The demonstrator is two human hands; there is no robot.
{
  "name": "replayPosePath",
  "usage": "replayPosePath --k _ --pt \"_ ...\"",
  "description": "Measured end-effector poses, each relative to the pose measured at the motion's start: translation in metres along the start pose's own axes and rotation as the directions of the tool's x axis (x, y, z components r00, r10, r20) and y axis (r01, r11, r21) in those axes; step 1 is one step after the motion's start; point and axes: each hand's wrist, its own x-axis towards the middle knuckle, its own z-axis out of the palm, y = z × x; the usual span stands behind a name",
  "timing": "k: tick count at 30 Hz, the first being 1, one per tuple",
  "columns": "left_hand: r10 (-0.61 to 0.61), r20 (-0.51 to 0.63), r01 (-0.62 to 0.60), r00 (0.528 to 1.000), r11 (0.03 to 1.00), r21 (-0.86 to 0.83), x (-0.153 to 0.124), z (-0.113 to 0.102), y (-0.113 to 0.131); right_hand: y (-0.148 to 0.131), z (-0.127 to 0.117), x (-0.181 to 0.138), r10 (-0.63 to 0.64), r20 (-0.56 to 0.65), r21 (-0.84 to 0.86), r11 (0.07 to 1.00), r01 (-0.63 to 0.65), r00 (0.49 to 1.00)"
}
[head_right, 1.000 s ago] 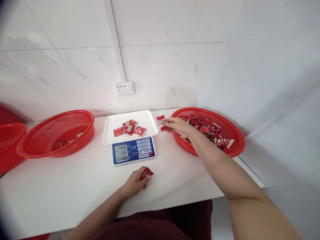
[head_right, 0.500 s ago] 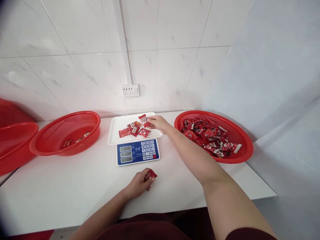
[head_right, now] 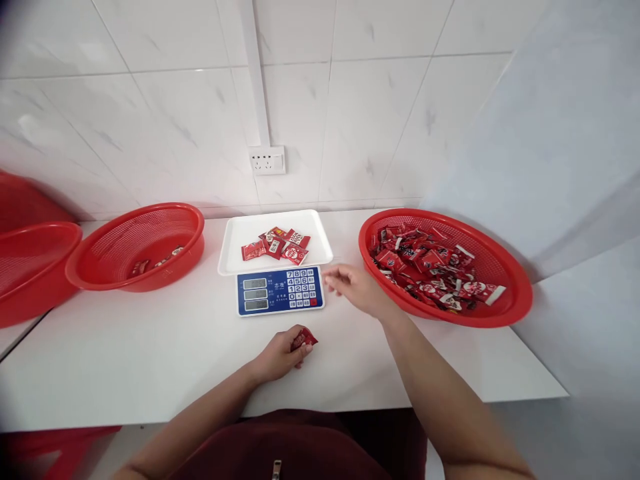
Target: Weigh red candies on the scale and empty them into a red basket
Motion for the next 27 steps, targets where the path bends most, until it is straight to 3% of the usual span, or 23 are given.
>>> replayPosePath --k 3,5,9,12,17,27 --pt "-0.002 0.006 0.002 1.0 1.0 -0.002 0.0 0.0 0.001 0.024 0.017 -0.03 0.095 0.229 0.09 0.989 -0.118 0.969" --pt "-0.004 0.005 0.004 1.0 1.0 -0.02 0.0 0.001 0.001 0.041 0.033 -0.043 0.127 0.3 0.141 0.974 -0.175 0.946" --pt "-0.022 -0.049 0.019 0.999 0.997 -0.069 0.002 0.004 -0.002 0.058 0.064 -0.053 0.133 0.266 0.21 0.959 -0.192 0.955" --pt "-0.045 -0.092 0.036 0.995 0.994 -0.098 0.003 0.006 -0.005 0.06 0.077 -0.056 0.11 0.203 0.164 0.976 -0.145 0.973" --pt "-0.038 -0.111 0.032 0.993 0.998 -0.053 0.002 0.008 -0.005 0.061 0.082 -0.06 0.022 0.151 0.017 1.0 -0.025 0.988" --pt "-0.03 -0.093 0.031 0.995 1.0 0.006 0.003 0.008 -0.002 0.064 0.083 -0.059 0.043 0.159 -0.044 0.998 -0.037 0.986"
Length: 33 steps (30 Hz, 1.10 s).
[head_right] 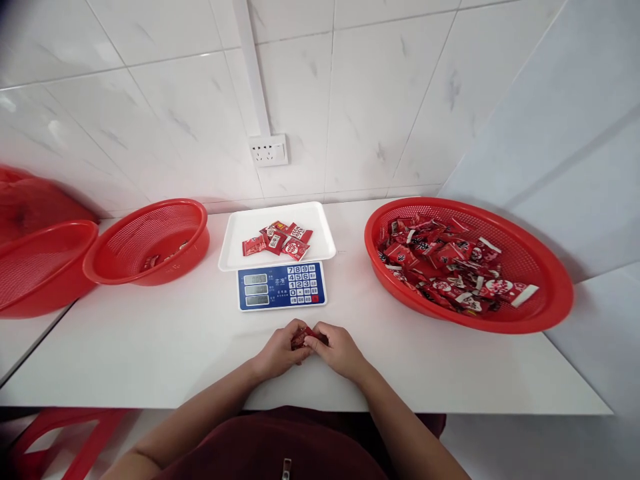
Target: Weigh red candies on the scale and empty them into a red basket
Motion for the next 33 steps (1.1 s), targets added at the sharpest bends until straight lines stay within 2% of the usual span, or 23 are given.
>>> replayPosePath --k 3,11,16,22,25,30,33 --pt "0.018 0.0 -0.018 1.0 1.0 0.005 0.0 -0.001 0.002 0.002 -0.001 0.001 -0.007 -0.014 0.025 1.0 0.007 1.0" --pt "-0.003 0.042 0.012 0.999 0.979 -0.205 0.003 -0.006 0.002 0.013 -0.007 0.003 0.008 -0.019 0.287 0.958 -0.002 1.0" --pt "0.005 0.09 0.025 0.996 0.947 -0.32 0.005 -0.01 0.0 0.014 -0.006 0.002 -0.023 -0.009 0.282 0.959 0.025 1.0" --pt "-0.015 0.106 0.04 0.994 0.972 -0.233 0.004 -0.009 -0.002 0.004 -0.006 -0.001 -0.056 0.007 0.166 0.985 0.054 0.998" --pt "-0.008 0.103 0.031 0.995 0.974 -0.226 0.004 -0.008 -0.001 0.001 -0.008 -0.001 -0.084 0.036 0.182 0.98 0.076 0.996" --pt "-0.015 0.095 0.032 0.995 0.984 -0.176 0.003 -0.007 -0.001 0.004 -0.007 0.0 -0.091 0.014 0.148 0.985 0.088 0.996" --pt "-0.028 0.106 0.05 0.994 0.976 -0.212 0.003 -0.008 0.0 0.005 -0.005 0.0 -0.077 0.0 0.188 0.979 0.076 0.997"
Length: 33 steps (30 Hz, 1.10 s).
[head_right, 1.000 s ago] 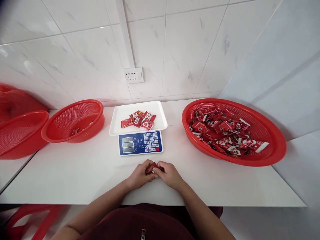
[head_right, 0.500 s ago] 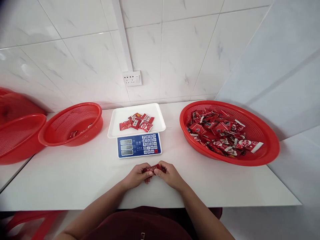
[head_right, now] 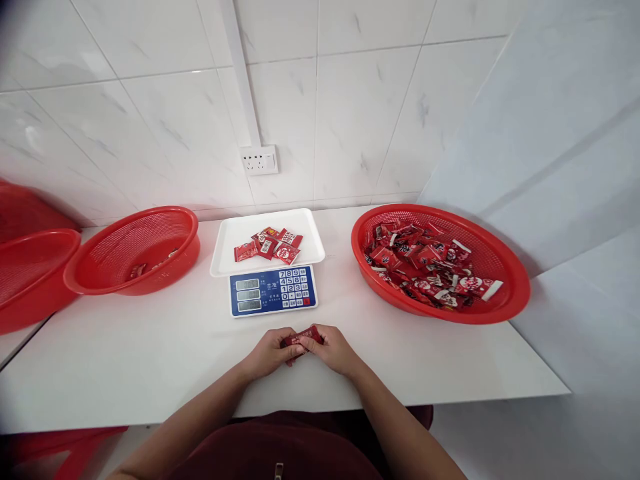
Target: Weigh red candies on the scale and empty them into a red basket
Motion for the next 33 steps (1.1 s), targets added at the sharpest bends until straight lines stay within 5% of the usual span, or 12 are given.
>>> replayPosePath --k 6,15,18,21,23,28,30,33 --pt "0.051 0.039 -0.049 0.998 0.997 -0.066 0.0 -0.005 0.005 0.001 0.002 -0.001 -0.021 -0.012 0.071 0.997 0.022 1.0" --pt "0.071 0.052 -0.074 0.996 0.996 0.051 0.003 -0.009 0.006 -0.003 0.0 -0.001 -0.012 -0.031 0.082 0.997 0.014 0.999" --pt "0.079 0.032 -0.079 0.996 0.997 0.025 0.003 -0.008 0.008 -0.011 -0.011 -0.007 -0.026 -0.133 0.151 0.987 0.046 0.991" --pt "0.065 0.012 -0.065 0.998 0.998 0.013 0.003 -0.006 0.011 -0.03 -0.045 -0.018 -0.077 -0.352 0.149 0.979 0.137 0.933" --pt "0.062 0.009 -0.062 0.998 0.997 0.039 0.002 -0.004 0.012 -0.045 -0.082 -0.025 -0.107 -0.525 0.059 0.985 0.161 0.845" --pt "0.061 0.031 -0.065 0.998 0.99 0.128 0.001 -0.001 0.009 -0.069 -0.18 -0.04 -0.067 -0.797 -0.196 0.969 -0.152 0.6" --pt "0.056 0.024 -0.059 0.998 0.989 0.133 0.001 -0.002 0.008 -0.068 -0.206 -0.043 -0.055 -0.796 -0.292 0.908 -0.302 0.603" --pt "0.046 0.015 -0.048 0.999 0.99 0.132 0.001 -0.002 0.008 -0.06 -0.227 -0.043 0.026 -0.664 -0.483 0.748 -0.455 0.748"
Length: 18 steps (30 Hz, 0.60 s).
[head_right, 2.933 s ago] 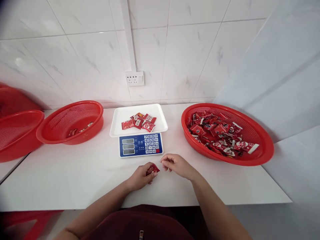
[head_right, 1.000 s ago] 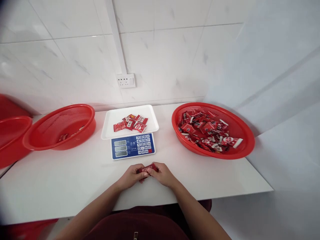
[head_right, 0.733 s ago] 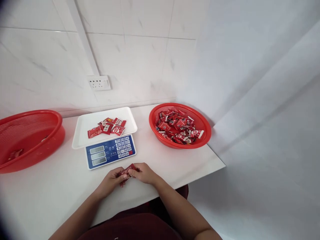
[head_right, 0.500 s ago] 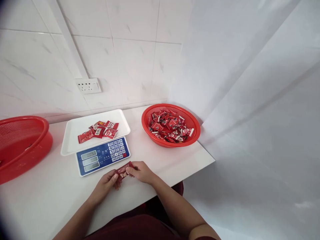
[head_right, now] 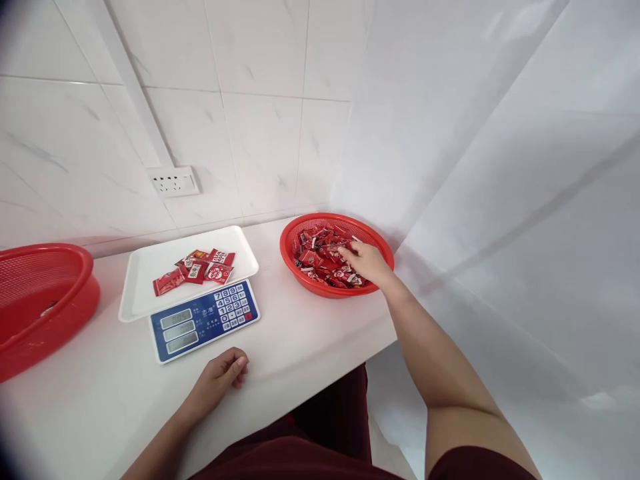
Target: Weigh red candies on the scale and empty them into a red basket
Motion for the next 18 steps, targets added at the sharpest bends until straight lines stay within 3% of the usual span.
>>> replayPosePath --k 3,5,8,12,18 --pt "-0.001 -0.002 0.001 1.0 1.0 0.011 0.0 0.0 0.001 0.005 0.006 0.011 -0.049 0.343 -0.233 0.963 0.135 0.938" --pt "0.006 0.0 -0.006 1.0 1.0 0.016 0.0 0.0 0.001 0.003 0.014 0.023 -0.054 0.454 -0.326 0.919 0.222 0.889" --pt "0.009 -0.004 -0.009 1.0 1.0 0.008 0.001 0.0 0.0 -0.005 0.025 0.05 -0.057 0.406 -0.431 0.868 0.247 0.912" --pt "0.012 -0.03 -0.012 0.999 1.0 -0.017 -0.001 0.002 0.0 -0.011 0.039 0.09 0.011 0.337 -0.521 0.835 0.176 0.942" --pt "-0.005 -0.055 0.002 0.998 0.998 -0.065 -0.003 0.003 0.006 -0.011 0.065 0.124 0.044 0.4 -0.581 0.785 0.216 0.915"
